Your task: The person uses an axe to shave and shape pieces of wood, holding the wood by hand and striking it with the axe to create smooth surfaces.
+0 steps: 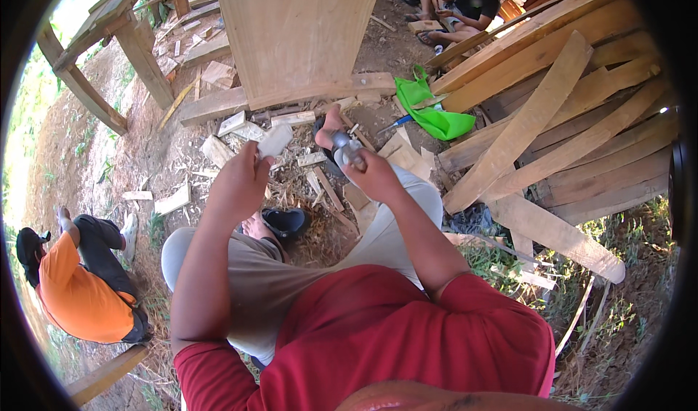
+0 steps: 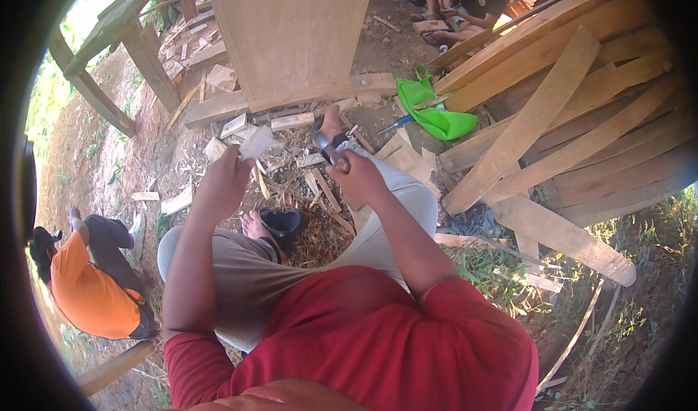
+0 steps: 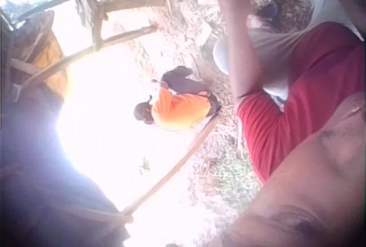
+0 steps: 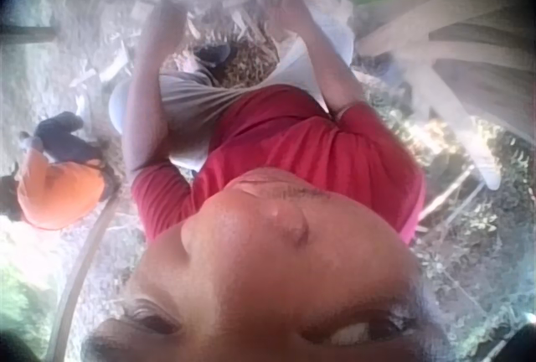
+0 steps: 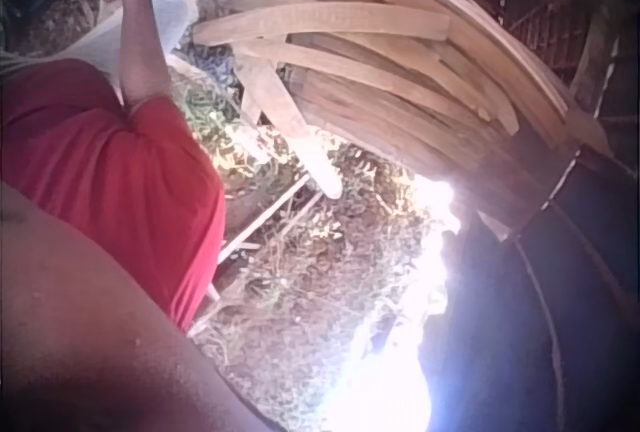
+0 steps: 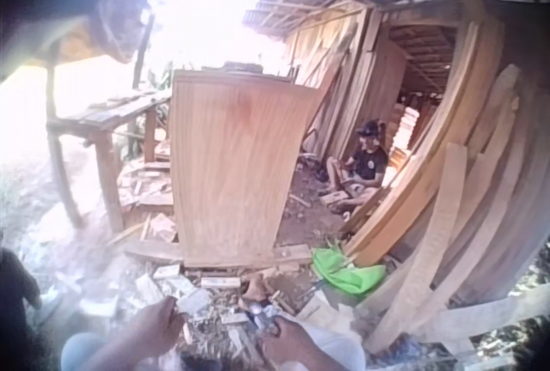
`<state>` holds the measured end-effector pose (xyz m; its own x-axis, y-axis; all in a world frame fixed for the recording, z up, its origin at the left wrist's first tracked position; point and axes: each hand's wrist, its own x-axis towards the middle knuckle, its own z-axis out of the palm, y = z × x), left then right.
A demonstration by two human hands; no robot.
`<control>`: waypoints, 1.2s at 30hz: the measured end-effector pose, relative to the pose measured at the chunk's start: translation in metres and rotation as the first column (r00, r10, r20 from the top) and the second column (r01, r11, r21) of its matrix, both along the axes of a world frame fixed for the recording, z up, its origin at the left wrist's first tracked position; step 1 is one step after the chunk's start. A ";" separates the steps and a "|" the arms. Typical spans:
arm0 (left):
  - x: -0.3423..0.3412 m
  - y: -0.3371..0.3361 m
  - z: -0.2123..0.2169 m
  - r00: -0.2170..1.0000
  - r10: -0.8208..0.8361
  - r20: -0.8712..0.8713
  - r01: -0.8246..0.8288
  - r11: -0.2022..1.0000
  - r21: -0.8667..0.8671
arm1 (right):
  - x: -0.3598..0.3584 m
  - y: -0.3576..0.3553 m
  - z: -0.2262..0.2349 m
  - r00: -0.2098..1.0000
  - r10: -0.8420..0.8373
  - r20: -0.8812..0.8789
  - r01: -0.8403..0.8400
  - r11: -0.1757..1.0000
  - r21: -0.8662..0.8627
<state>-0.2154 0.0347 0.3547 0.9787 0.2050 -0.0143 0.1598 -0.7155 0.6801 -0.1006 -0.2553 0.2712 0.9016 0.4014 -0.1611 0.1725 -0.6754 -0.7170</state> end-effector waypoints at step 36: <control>0.009 -0.034 0.008 0.991 -0.054 -0.122 -0.063 0.615 -0.786 | -0.046 0.001 0.070 0.997 0.071 -0.008 -0.049 0.759 0.649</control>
